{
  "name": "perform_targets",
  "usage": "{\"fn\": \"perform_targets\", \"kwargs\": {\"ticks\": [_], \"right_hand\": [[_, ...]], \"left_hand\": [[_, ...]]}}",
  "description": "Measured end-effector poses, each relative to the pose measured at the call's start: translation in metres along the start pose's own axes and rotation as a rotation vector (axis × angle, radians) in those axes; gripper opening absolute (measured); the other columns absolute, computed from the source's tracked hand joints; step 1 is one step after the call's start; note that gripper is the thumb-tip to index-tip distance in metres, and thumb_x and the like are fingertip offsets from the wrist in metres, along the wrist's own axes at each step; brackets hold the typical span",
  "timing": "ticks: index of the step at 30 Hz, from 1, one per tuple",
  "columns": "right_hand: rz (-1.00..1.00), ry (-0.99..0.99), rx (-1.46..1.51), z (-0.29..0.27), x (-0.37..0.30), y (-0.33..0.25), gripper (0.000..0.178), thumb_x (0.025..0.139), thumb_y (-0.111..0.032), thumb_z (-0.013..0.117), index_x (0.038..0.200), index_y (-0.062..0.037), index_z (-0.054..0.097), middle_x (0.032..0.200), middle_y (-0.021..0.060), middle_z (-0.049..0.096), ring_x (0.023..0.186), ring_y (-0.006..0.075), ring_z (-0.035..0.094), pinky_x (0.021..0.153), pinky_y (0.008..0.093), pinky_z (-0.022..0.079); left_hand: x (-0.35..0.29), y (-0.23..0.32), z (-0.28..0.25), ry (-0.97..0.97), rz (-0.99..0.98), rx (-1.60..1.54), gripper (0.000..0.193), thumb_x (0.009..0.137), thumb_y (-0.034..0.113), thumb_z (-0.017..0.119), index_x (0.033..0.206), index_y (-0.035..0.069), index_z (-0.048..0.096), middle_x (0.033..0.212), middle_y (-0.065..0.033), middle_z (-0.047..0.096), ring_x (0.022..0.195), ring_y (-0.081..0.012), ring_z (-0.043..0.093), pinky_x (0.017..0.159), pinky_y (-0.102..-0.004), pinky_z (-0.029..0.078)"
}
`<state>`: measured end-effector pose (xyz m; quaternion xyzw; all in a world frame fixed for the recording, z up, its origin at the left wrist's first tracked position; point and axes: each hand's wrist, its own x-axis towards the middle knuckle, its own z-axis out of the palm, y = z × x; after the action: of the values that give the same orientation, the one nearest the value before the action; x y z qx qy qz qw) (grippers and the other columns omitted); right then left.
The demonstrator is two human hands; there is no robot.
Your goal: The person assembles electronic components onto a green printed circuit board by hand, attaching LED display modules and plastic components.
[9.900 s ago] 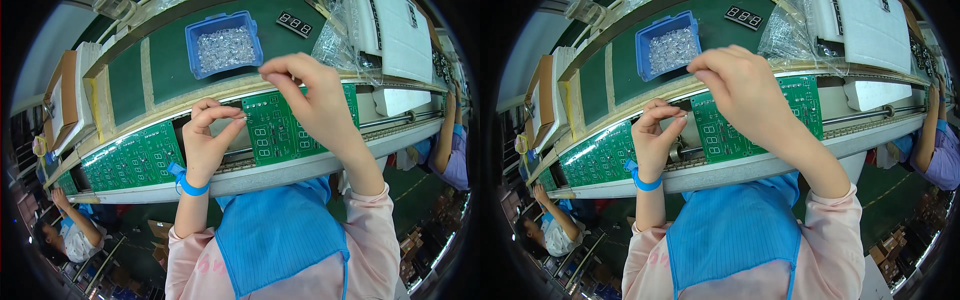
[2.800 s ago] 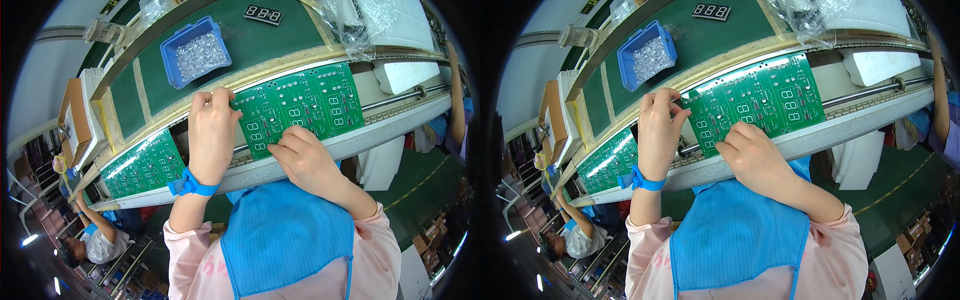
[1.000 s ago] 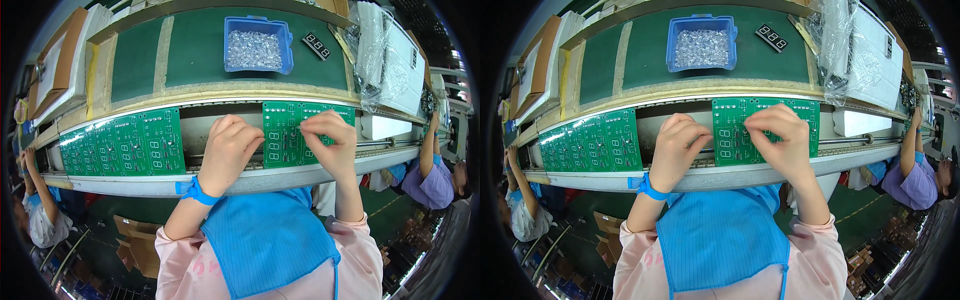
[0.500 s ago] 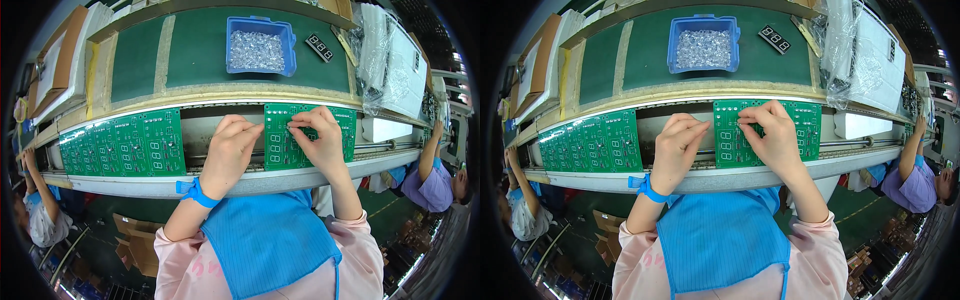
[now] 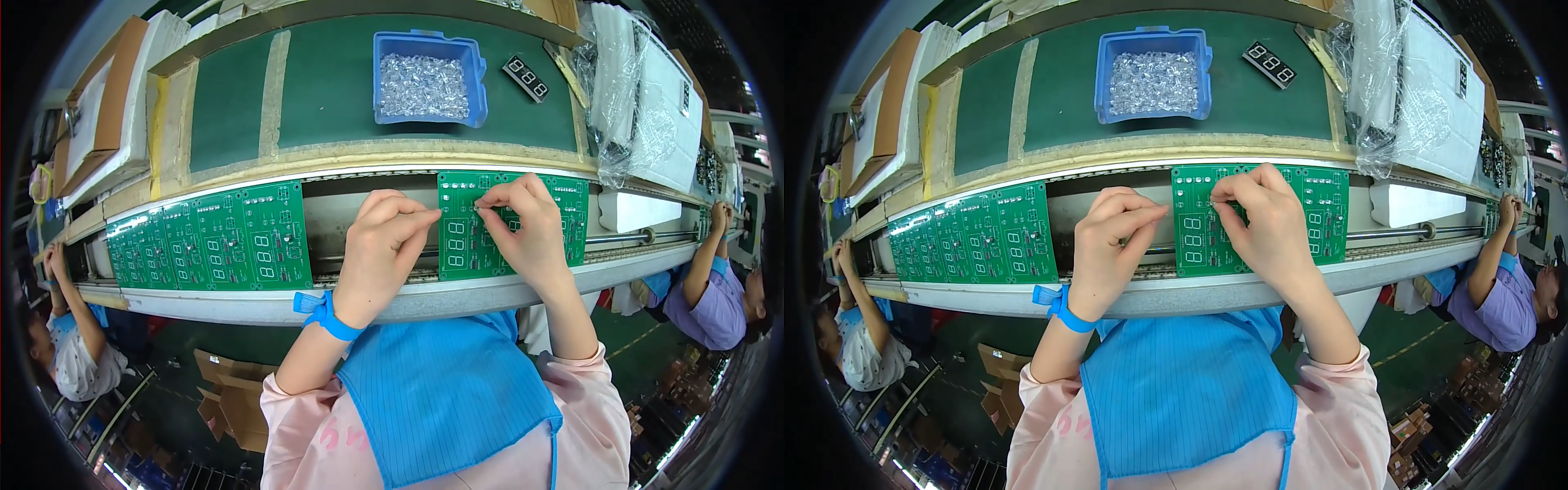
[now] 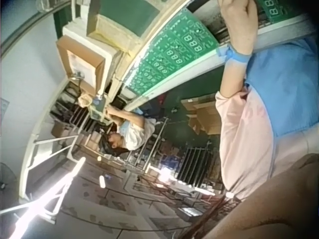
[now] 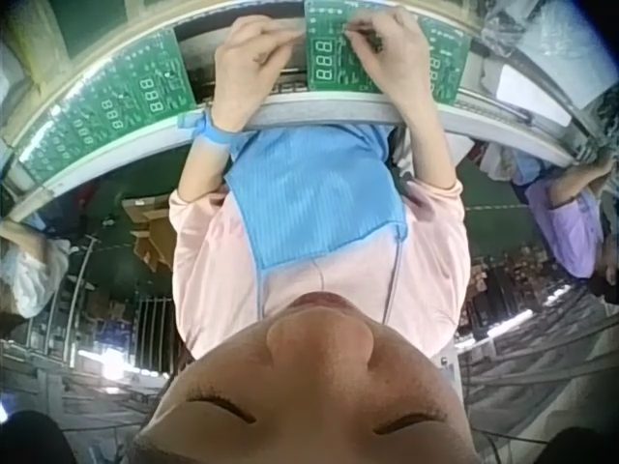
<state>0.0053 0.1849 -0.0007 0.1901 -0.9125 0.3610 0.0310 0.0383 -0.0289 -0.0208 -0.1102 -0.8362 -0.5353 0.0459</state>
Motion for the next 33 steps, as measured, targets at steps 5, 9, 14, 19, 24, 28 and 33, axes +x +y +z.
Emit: {"fn": "perform_targets", "kwargs": {"ticks": [5,9,14,19,24,28,33], "right_hand": [[0.004,-0.023,0.003,-0.002,0.0,0.0,0.018,0.075,0.003,0.075,0.088,-0.0061,0.066,0.077,0.0059,0.062,0.075,0.022,0.06,0.063,0.0337,0.049],[-0.021,-0.035,-0.04,-0.004,0.002,-0.002,0.018,0.075,0.003,0.074,0.087,-0.0064,0.065,0.076,0.006,0.06,0.075,0.0228,0.06,0.063,0.034,0.049],[-0.065,-0.047,-0.068,-0.003,0.005,-0.001,0.018,0.073,0.003,0.073,0.086,-0.0064,0.065,0.076,0.0057,0.06,0.074,0.0231,0.059,0.063,0.0347,0.049],[-0.099,-0.04,-0.089,-0.005,0.007,-0.006,0.018,0.072,0.003,0.072,0.085,-0.0064,0.064,0.072,0.0055,0.059,0.073,0.0228,0.059,0.063,0.0352,0.049],[-0.24,-0.099,-0.276,-0.006,0.012,-0.016,0.012,0.074,-0.003,0.067,0.083,-0.0077,0.061,0.068,0.0058,0.06,0.076,0.0225,0.057,0.064,0.0354,0.049],[-0.207,-0.094,-0.287,-0.004,0.012,-0.016,0.01,0.075,-0.004,0.065,0.083,-0.0077,0.06,0.069,0.0056,0.061,0.078,0.0226,0.058,0.066,0.0355,0.049],[-0.202,-0.065,-0.224,-0.003,0.008,-0.011,0.013,0.074,-0.002,0.066,0.083,-0.0078,0.06,0.069,0.0056,0.06,0.077,0.0229,0.057,0.065,0.0357,0.049]], "left_hand": [[0.001,-0.001,-0.001,0.002,-0.041,-0.075,0.021,0.079,-0.004,0.07,0.097,0.005,0.076,0.089,-0.0081,0.069,0.09,-0.0262,0.064,0.077,-0.0347,0.053],[0.002,0.002,0.0,0.043,-0.08,-0.098,0.018,0.081,-0.002,0.071,0.097,0.005,0.076,0.087,-0.009,0.071,0.088,-0.0258,0.065,0.076,-0.0345,0.053],[0.002,0.005,-0.002,0.031,-0.146,-0.125,0.011,0.082,-0.002,0.072,0.092,0.002,0.074,0.087,-0.0088,0.072,0.09,-0.022,0.065,0.081,-0.0328,0.051],[0.002,0.002,-0.001,0.041,-0.101,-0.117,0.011,0.081,-0.004,0.072,0.091,0.002,0.074,0.089,-0.0082,0.071,0.092,-0.0219,0.065,0.082,-0.0326,0.051],[0.001,-0.002,-0.001,0.042,-0.042,-0.145,0.015,0.08,-0.003,0.072,0.092,0.005,0.075,0.09,-0.007,0.071,0.093,-0.0254,0.065,0.081,-0.0348,0.052],[0.002,-0.002,0.0,0.036,-0.025,-0.193,0.014,0.078,-0.005,0.072,0.089,0.005,0.073,0.09,-0.0059,0.072,0.093,-0.0245,0.065,0.083,-0.0344,0.052],[0.0,-0.002,0.003,0.052,-0.065,-0.249,0.013,0.078,-0.005,0.073,0.087,0.005,0.072,0.09,-0.006,0.073,0.093,-0.0232,0.065,0.083,-0.033,0.051]]}}
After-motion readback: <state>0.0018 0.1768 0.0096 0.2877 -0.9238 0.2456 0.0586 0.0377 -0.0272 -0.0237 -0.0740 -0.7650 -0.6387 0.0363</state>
